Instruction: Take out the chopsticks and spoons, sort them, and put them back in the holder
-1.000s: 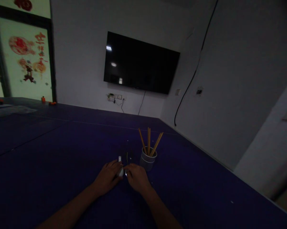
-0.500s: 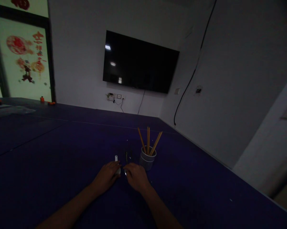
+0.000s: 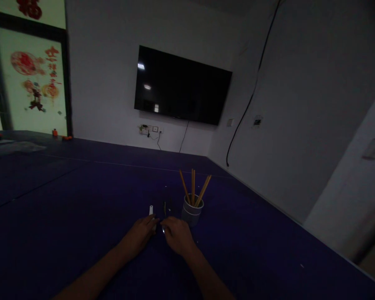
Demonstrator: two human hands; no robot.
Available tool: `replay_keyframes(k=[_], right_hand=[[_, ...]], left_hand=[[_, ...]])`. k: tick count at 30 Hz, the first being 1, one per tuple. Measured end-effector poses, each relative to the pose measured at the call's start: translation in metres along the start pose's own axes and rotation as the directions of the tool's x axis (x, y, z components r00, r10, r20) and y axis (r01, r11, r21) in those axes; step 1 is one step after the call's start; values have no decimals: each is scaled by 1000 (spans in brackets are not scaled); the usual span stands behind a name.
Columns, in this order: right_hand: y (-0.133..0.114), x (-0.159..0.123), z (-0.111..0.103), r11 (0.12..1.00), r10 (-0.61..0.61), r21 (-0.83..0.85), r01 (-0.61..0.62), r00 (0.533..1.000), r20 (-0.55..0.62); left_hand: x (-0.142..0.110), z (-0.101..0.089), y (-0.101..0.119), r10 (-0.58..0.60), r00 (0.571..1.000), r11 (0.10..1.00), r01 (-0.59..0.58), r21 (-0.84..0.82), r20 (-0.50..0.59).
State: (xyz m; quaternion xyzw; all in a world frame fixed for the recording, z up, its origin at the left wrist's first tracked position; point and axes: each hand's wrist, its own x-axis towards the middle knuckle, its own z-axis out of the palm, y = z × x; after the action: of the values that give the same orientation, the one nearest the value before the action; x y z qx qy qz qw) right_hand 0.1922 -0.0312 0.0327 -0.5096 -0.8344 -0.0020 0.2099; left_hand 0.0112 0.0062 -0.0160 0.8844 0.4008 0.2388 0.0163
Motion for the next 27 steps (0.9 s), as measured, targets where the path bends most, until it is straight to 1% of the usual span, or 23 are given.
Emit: replay_keyframes(k=[4,6,9,12,15,18,19,23,25,27], right_hand=[[0,0,0,1000,3,9,-3,1000,-13],[0,0,0,1000,3,10,-3,1000,-17],[0,0,1,999,14,33,-13,999,-52],[1,0,2,996,72,67,-63,988,-134],[3,1,2,987,148,84,-134,968,-204],[5,2,0,979,198,95,-179,942,-271],[6,3,0,977,211,101,-189,929,-305],[8,4,-2,973,228,139,-183,857,-462],[10,3,-2,976,209,162,-144,827,-521],[13,2,-1,978,181,190,-87,811,-557]], left_hand=[[0,11,-9,43,997,996,-48,-80,-62],[1,12,-10,71,991,992,-82,-99,-110],[1,6,-4,133,977,981,-154,-122,-166],[0,-6,6,176,970,969,-201,-143,-168],[-1,-14,11,238,955,952,-266,-152,-177],[-4,-14,14,339,921,916,-370,-157,-191],[-5,-13,15,352,919,909,-381,-168,-178],[-10,-14,23,321,943,904,-333,-270,-87],[-11,-17,28,302,951,900,-307,-310,-64],[-11,-20,32,275,961,897,-270,-350,-38]])
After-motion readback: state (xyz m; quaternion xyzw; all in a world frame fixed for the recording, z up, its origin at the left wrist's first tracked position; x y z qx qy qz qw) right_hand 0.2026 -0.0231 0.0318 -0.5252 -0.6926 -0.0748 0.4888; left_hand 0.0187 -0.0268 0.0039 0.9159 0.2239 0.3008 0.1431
